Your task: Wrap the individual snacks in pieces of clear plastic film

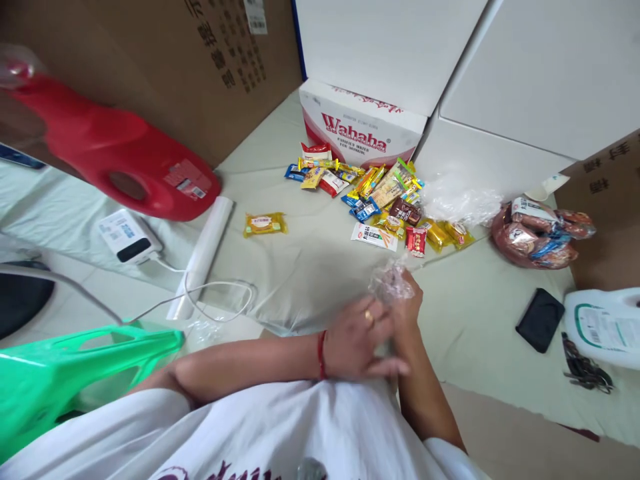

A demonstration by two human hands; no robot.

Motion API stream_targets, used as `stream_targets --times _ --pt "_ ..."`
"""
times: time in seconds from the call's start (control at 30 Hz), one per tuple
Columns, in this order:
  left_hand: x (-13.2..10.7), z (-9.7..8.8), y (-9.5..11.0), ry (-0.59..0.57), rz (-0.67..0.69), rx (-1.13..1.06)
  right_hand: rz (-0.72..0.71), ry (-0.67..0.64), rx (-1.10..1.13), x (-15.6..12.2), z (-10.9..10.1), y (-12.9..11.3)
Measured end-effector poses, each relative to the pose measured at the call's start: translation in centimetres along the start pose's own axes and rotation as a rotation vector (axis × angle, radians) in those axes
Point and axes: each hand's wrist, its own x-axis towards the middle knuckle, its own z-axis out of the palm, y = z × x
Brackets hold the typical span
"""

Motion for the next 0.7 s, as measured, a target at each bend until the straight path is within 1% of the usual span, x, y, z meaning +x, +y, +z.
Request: stream_targets --times 0.07,0.1,0.13,0.2,0.27,0.3,0.37,0.47,0.53,0.6,0.67,0.7 --pt "0.7 1.3 -1.2 -0.030 -0.382 -0.067 -0.032 0.007 -0.145 0.3 0.2 -0.3" --pt "1.0 1.9 -1.9 -0.023 -0.551 -0.132 -0.058 0.011 -0.229 0.3 0.3 -0.5" --pt "1.3 2.5 -2.8 0.008 -0.702 -0.221 -0.087 0.007 -0.294 0.3 0.4 -0.7" --pt "1.8 3.3 -4.5 0.097 -0.931 -0.413 -0.143 -0.030 -0.334 0.2 0.6 -1.0" --pt "1.9 3.6 -6.1 0.174 -1.099 -0.576 -0.144 -0.103 -0.225 0.0 0.7 -1.0" --pt "1.8 3.5 -6.8 0.197 -1.157 -0.642 -0.124 -0.146 -0.126 -0.1 0.7 -0.9" --pt "1.4 2.6 -8.1 0.205 -1.218 -0.757 -0.051 -0.211 0.090 -0.1 0.2 -0.3" --pt "0.4 -0.2 -9.8 0.172 -1.268 -0.925 0.096 -0.245 0.327 0.4 -1.3 1.2" --pt "-0.4 -2.5 -11.0 0.120 -1.297 -1.003 0.180 -0.279 0.407 1.1 -2.7 2.5" --pt "-1.2 -4.7 -12.3 0.052 -1.328 -1.058 0.244 -0.332 0.431 1.9 -3.9 3.9" --pt "-1.8 -6.2 -13.4 -0.035 -1.360 -1.072 0.284 -0.376 0.423 2.9 -4.6 5.2" --pt "-2.0 -6.6 -13.9 -0.078 -1.371 -1.045 0.294 -0.387 0.410 3.4 -4.8 5.7"
